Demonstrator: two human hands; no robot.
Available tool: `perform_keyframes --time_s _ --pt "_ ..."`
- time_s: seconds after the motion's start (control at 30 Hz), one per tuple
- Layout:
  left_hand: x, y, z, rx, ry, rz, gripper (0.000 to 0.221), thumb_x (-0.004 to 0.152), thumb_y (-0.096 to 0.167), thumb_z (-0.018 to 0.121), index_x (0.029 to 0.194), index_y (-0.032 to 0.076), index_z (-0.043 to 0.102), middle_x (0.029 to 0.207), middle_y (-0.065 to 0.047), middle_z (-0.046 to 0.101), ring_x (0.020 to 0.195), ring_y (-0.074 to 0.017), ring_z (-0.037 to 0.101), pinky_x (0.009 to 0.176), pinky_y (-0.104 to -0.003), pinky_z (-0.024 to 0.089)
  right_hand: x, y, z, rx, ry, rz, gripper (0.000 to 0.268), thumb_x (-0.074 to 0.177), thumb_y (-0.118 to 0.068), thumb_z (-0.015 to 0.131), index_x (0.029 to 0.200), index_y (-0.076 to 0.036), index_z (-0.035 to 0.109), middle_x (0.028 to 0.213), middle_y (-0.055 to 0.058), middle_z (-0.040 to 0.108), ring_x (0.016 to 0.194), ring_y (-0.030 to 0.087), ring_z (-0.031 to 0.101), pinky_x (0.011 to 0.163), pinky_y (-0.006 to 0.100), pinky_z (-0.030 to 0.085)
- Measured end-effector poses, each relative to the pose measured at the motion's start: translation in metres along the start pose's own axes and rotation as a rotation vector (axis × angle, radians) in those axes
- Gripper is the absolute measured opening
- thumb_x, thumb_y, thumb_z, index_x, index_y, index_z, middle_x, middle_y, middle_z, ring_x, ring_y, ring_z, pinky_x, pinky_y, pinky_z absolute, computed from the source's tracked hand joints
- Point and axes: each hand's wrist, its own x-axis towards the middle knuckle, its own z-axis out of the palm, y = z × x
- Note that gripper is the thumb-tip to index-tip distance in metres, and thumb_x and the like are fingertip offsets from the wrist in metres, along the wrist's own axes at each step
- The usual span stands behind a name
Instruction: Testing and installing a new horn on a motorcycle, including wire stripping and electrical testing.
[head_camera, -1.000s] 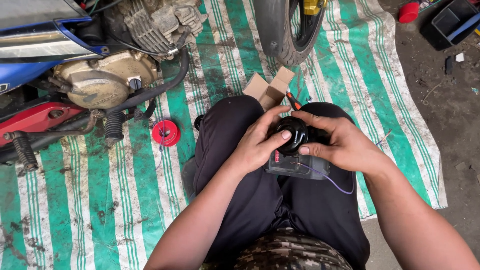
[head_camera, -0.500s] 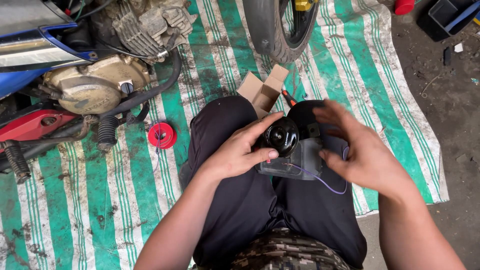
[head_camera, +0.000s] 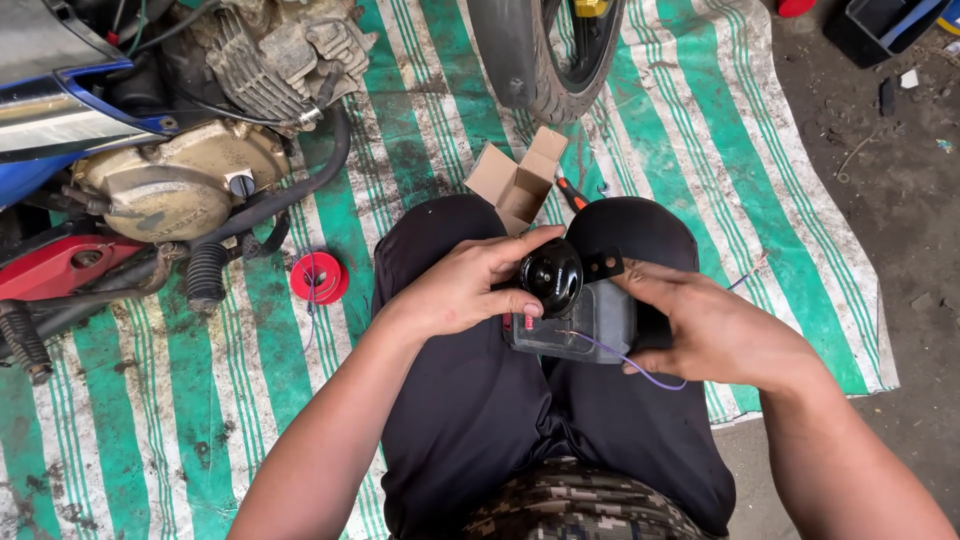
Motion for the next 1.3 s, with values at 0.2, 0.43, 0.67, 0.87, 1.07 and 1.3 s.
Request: perform_keyframes --time_s 0.2,0.43,0.67,0.87,1.07,1.3 --pt "0.000 0.002 0.000 0.008 0.022 -0.010 0.082 0.085 0.004 0.086 0.160 0.002 0.056 0.101 -0.011 0.085 0.078 -0.0157 0.078 0.072 -0.031 0.059 0.008 -0.006 -0.004 -0.011 0.001 0.026 0.098 0.051 -0.016 0.099 0.143 -0.002 0.070 0.147 0.007 0.079 0.121 0.029 0.080 0.099 0.038 0.061" --pt "0.001 -0.002 0.001 0.016 0.046 -0.026 0.083 0.083 0.002 0.087 0.160 0.001 0.055 0.111 -0.012 0.085 0.085 -0.0157 0.078 0.076 -0.031 0.060 0.010 -0.007 -0.007 -0.007 0.010 0.049 0.098 0.050 -0.015 0.094 0.145 -0.006 0.070 0.140 0.004 0.083 0.108 0.028 0.082 0.089 0.037 0.063" --pt "-0.006 -0.023 0.008 -0.024 0.089 0.032 0.109 0.077 0.011 0.092 0.171 0.011 0.037 0.157 -0.021 0.064 0.132 -0.0317 0.073 0.112 -0.044 0.062 -0.018 -0.033 -0.019 -0.100 0.269 0.082 0.074 0.072 -0.017 0.090 0.142 0.001 0.069 0.124 0.014 0.075 0.104 0.033 0.073 0.087 0.044 0.056" --pt "-0.016 -0.011 0.030 0.455 0.205 0.127 0.166 0.041 0.030 0.116 0.175 0.010 0.018 0.180 -0.023 0.028 0.166 -0.0454 0.039 0.131 -0.053 0.043 -0.059 -0.090 0.016 -0.318 -0.049 0.489 0.081 0.084 -0.030 0.073 0.162 -0.024 0.051 0.066 0.002 0.090 0.039 0.026 0.079 0.046 0.042 0.064" --pt "-0.018 -0.026 0.050 0.741 0.245 0.090 0.171 0.037 0.043 0.120 0.174 0.012 0.023 0.183 -0.029 0.013 0.163 -0.0515 0.042 0.123 -0.056 0.051 -0.040 -0.096 0.034 -0.377 -0.129 0.298 0.089 0.090 -0.036 0.070 0.168 -0.005 0.041 0.066 0.012 0.086 0.049 0.037 0.082 0.048 0.049 0.063" --pt "-0.017 -0.015 0.051 0.701 0.297 0.043 0.148 0.060 0.038 0.107 0.175 0.007 0.019 0.157 -0.028 0.060 0.129 -0.0441 0.071 0.103 -0.049 0.060 -0.053 -0.083 -0.017 -0.292 0.193 0.939 0.036 0.094 -0.049 0.082 0.112 -0.019 0.086 0.046 0.009 0.075 0.039 0.024 0.067 0.051 0.034 0.048"
